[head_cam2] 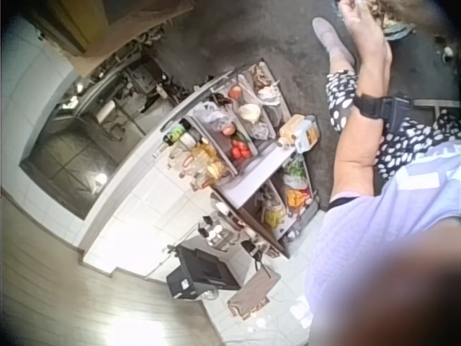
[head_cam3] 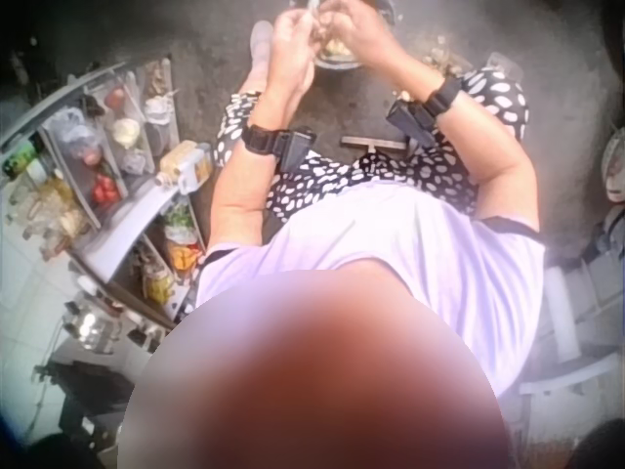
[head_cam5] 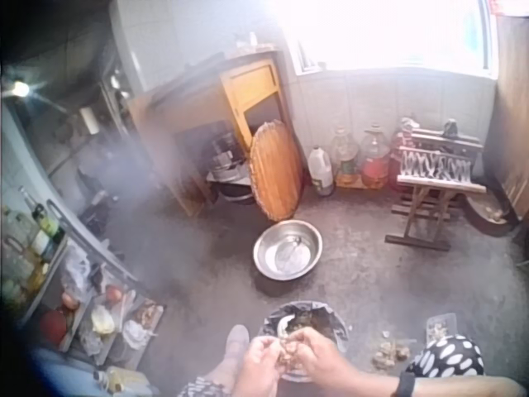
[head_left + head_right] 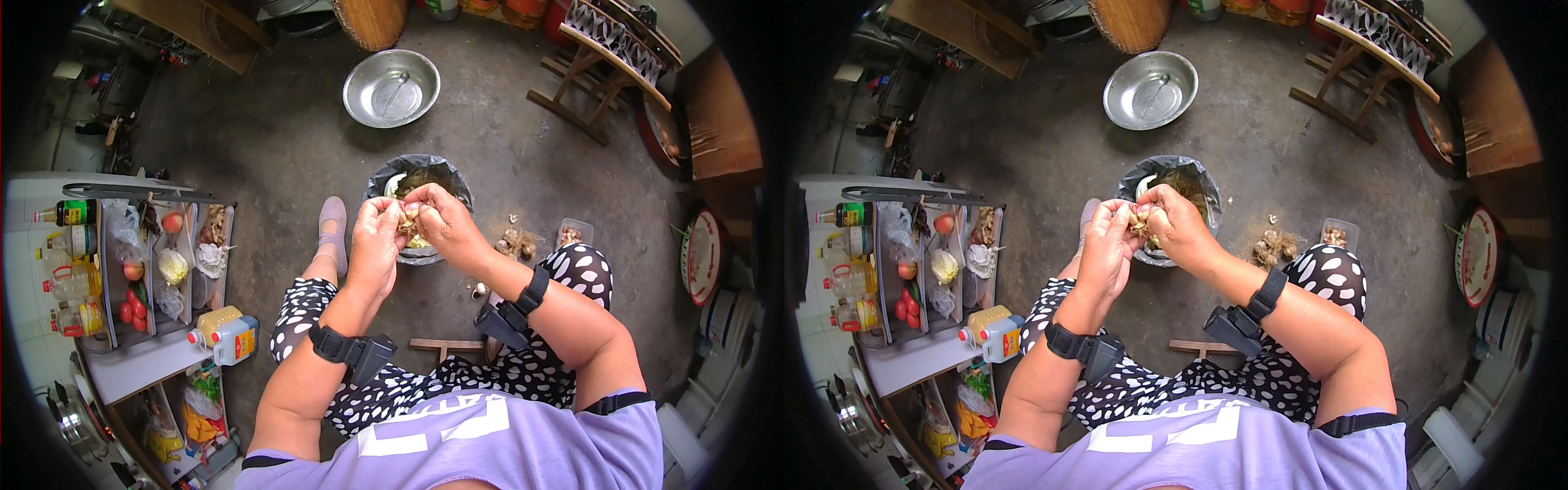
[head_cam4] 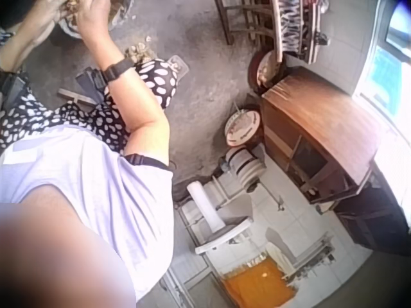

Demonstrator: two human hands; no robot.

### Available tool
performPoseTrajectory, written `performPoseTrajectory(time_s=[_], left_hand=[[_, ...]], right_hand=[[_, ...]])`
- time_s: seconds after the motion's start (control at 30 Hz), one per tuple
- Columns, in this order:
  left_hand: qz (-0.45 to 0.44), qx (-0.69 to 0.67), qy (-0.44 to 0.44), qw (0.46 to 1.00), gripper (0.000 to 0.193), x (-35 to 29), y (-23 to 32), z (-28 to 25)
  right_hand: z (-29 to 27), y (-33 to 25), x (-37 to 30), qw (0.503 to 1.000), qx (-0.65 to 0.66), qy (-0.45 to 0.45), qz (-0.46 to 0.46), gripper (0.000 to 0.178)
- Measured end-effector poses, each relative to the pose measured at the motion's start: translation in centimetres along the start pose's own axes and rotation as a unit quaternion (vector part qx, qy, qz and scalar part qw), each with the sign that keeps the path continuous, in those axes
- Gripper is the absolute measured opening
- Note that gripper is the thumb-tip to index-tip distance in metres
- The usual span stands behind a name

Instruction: Peel garlic cloves by hand and place them in a container.

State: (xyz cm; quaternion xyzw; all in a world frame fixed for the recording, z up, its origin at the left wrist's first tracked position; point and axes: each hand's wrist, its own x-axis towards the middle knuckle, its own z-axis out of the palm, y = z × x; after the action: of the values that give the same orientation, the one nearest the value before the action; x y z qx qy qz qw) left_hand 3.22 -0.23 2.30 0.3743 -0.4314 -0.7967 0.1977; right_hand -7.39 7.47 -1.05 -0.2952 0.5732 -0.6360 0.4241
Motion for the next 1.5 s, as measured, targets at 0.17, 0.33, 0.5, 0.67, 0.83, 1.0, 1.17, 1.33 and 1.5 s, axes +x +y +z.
performPoseTrajectory(time_s=[0.17, 0.33, 0.5, 0.67, 0.83, 1.0, 1.17, 1.33, 1.5], left_hand=[[0.004, -0.007, 0.004, 1.000, 0.016, 0.1, -0.1, -0.4], [-0.002, -0.017, 0.021, 1.000, 0.016, 0.0, 0.7, -0.2], [-0.026, 0.060, 0.022, 0.998, 0.013, -0.1, 1.4, -0.6], [-0.049, 0.058, 0.011, 0.997, 0.011, 0.0, 1.2, -1.1], [-0.043, -0.004, 0.001, 0.999, 0.008, -0.2, 1.0, -0.5], [-0.034, -0.074, 0.010, 0.997, 0.008, -0.2, 0.7, -0.3], [-0.041, -0.132, 0.000, 0.990, 0.008, -0.1, 0.8, -0.5], [-0.057, -0.113, 0.020, 0.992, 0.011, 0.0, 0.8, -0.9], [-0.041, -0.028, -0.011, 0.999, 0.011, 0.1, 0.6, -0.8]], right_hand=[[0.4, -0.1, 0.1, 0.999, 0.005, -0.015, -0.033, 0.016], [0.5, 0.1, 0.3, 0.998, 0.055, 0.002, -0.025, 0.015], [0.0, -1.5, 0.1, 0.992, -0.100, -0.035, -0.075, 0.019], [0.0, -1.4, 0.1, 0.985, -0.136, -0.070, -0.084, 0.022], [0.3, -2.3, -0.1, 0.989, 0.114, -0.092, 0.028, 0.026], [0.0, -2.1, -0.1, 0.974, 0.182, -0.109, 0.082, 0.028], [-0.7, -2.2, 0.2, 0.954, 0.256, -0.121, 0.094, 0.024], [-1.2, -2.3, 0.5, 0.953, 0.265, -0.079, 0.127, 0.014], [-0.3, -2.1, 0.2, 0.973, 0.198, -0.058, 0.104, 0.016]])
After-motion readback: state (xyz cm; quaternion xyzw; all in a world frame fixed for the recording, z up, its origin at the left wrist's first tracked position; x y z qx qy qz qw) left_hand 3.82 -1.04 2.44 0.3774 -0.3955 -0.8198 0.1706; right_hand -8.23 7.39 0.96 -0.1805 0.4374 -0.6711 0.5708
